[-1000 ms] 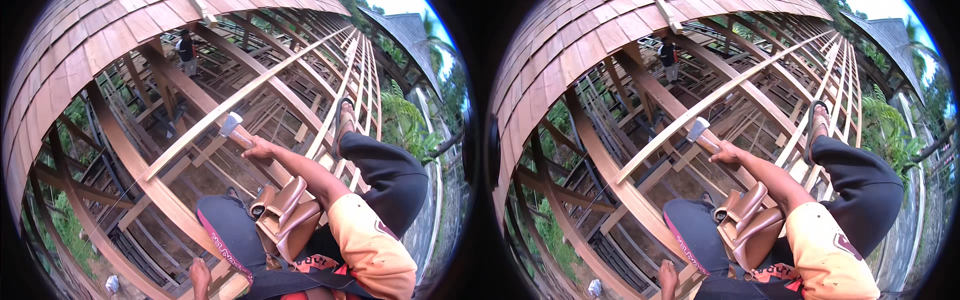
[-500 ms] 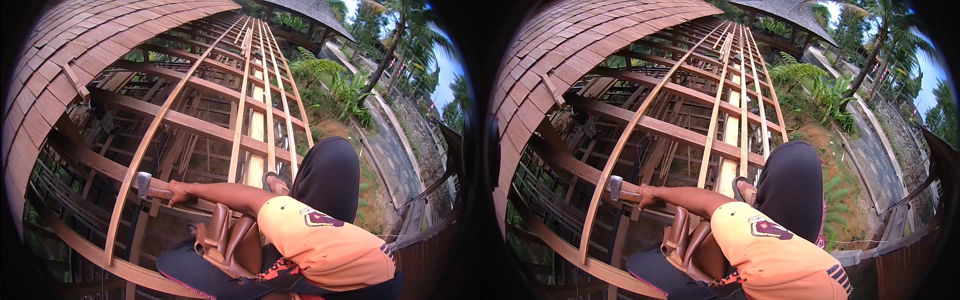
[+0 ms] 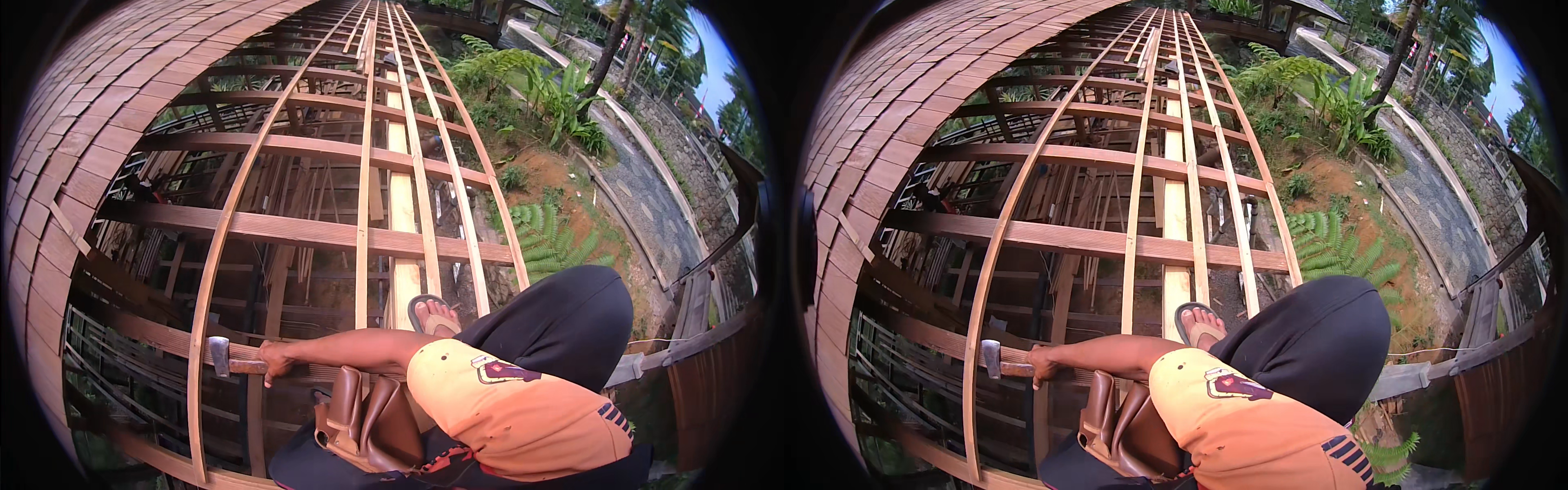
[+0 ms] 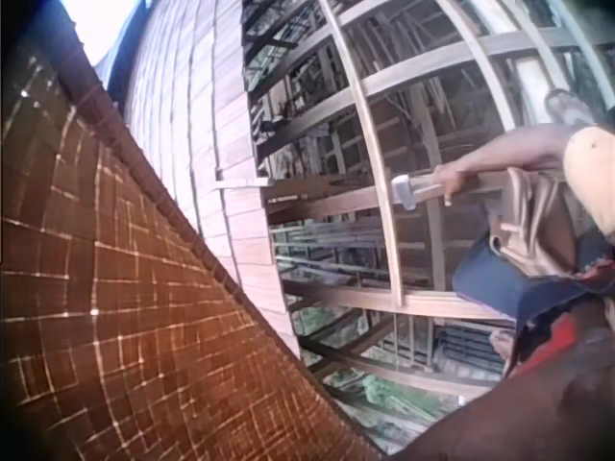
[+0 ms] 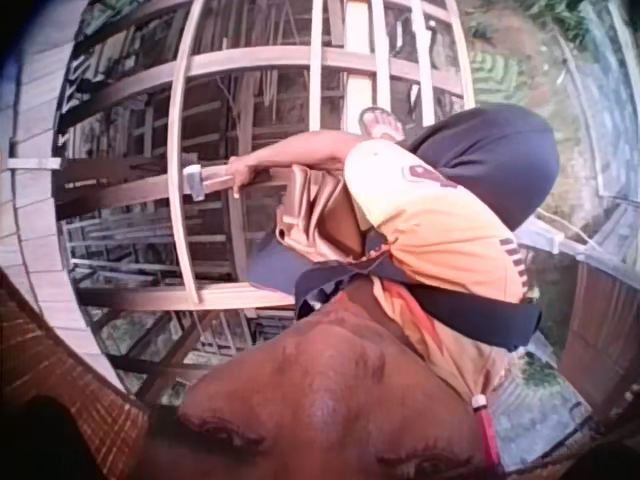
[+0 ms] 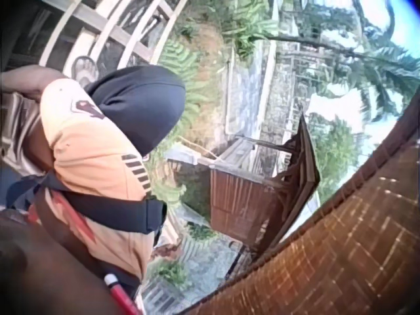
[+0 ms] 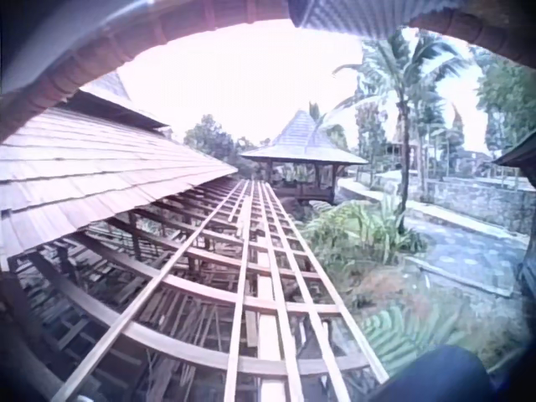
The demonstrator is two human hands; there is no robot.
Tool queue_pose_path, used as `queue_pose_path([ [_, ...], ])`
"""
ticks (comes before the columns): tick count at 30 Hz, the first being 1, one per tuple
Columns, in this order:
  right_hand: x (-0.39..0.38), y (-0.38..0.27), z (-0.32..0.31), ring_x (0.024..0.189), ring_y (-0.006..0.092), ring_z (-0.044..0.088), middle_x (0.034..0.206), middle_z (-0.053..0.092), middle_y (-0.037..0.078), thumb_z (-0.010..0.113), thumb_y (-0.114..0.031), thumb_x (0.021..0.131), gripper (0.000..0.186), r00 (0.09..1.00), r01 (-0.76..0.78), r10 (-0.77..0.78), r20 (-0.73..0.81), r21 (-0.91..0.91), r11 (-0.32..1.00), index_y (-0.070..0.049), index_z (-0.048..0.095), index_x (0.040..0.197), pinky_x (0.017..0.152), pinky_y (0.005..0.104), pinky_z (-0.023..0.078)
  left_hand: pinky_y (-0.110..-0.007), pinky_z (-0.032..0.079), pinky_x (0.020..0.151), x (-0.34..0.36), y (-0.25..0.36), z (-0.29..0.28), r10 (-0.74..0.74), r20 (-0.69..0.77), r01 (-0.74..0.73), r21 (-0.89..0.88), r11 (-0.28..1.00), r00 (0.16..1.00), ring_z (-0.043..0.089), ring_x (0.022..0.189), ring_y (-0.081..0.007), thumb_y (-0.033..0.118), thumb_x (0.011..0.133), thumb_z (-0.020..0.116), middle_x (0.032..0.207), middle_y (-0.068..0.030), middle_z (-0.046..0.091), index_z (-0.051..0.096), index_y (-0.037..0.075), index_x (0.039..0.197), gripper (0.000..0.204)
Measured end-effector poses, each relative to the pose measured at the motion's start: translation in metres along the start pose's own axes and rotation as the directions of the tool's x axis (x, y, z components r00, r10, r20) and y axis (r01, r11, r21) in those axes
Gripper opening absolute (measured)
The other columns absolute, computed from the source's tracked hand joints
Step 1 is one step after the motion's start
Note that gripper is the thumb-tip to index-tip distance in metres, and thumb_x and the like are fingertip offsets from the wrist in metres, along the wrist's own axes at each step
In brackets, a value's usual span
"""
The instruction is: The person nails wooden planks onto a curved roof frame using a hammer. The person positions a wooden plank, aligns it with the existing shingles, and hammers a nail through it into the frame.
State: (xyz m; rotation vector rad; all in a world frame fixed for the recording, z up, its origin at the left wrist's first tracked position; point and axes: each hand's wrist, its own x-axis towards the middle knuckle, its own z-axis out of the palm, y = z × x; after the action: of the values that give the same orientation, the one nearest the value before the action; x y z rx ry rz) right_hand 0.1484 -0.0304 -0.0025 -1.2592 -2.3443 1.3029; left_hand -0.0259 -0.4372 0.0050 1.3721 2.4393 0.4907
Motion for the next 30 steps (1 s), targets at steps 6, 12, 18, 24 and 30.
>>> queue_pose_path([
  [6,-0.001,-0.001,-0.018,0.102,0.0366,0.066,0.103,0.07,0.024,0.089,-0.041,0.063,0.064,0.995,0.059,-0.054,0.085,-0.06,0.996,-0.002,0.068,0.109,0.091,0.0457,0.05,-0.058,0.046,0.072,0.009,0.004,0.003,-0.041,-0.028,0.042,0.033,0.999,0.999,0.061,0.083,-0.0513,0.027,0.102,0.044,0.09,-0.0275,0.066,0.06,0.004,0.104,0.028],
  [12,-0.005,-0.003,-0.067,0.094,0.0287,0.067,0.1,0.073,0.014,0.09,-0.03,0.065,0.056,0.872,0.004,-0.011,0.49,0.016,1.0,-0.002,0.069,0.108,0.084,0.0437,0.051,-0.059,0.047,0.072,0.014,0.011,0.001,-0.134,-0.051,0.138,0.072,0.988,0.99,0.061,0.083,-0.0512,0.027,0.102,0.045,0.09,-0.0268,0.066,0.06,0.004,0.103,0.028],
  [18,-0.023,-0.082,-0.204,0.095,0.029,0.068,0.098,0.073,0.013,0.087,-0.028,0.068,0.051,0.851,0.035,0.073,0.521,-0.195,0.98,-0.004,0.069,0.11,0.083,0.0416,0.051,-0.059,0.047,0.072,0.005,-0.004,-0.005,-0.244,-0.066,0.25,0.114,0.962,0.968,0.061,0.083,-0.0511,0.027,0.101,0.045,0.091,-0.0261,0.067,0.06,0.004,0.101,0.027],
  [24,-0.083,-0.135,-0.317,0.071,0.0152,0.07,0.084,0.071,0.008,0.08,-0.022,0.083,0.034,0.964,-0.172,0.157,0.213,0.052,0.984,0.001,0.064,0.102,0.063,0.0296,0.056,-0.06,0.047,0.072,-0.028,-0.028,-0.005,-0.322,-0.082,0.33,0.132,0.935,0.943,0.061,0.082,-0.051,0.028,0.101,0.046,0.091,-0.0254,0.067,0.059,0.004,0.1,0.027],
  [30,-0.148,-0.201,-0.412,0.064,0.0172,0.064,0.071,0.067,0.008,0.079,-0.037,0.084,0.042,0.969,-0.224,0.183,-0.165,-0.282,0.933,0.002,0.066,0.092,0.061,0.0351,0.05,-0.06,0.047,0.072,-0.058,-0.064,0.004,-0.361,-0.187,0.384,0.109,0.917,0.914,0.061,0.082,-0.0509,0.028,0.1,0.046,0.092,-0.0247,0.067,0.059,0.004,0.098,0.027],
])
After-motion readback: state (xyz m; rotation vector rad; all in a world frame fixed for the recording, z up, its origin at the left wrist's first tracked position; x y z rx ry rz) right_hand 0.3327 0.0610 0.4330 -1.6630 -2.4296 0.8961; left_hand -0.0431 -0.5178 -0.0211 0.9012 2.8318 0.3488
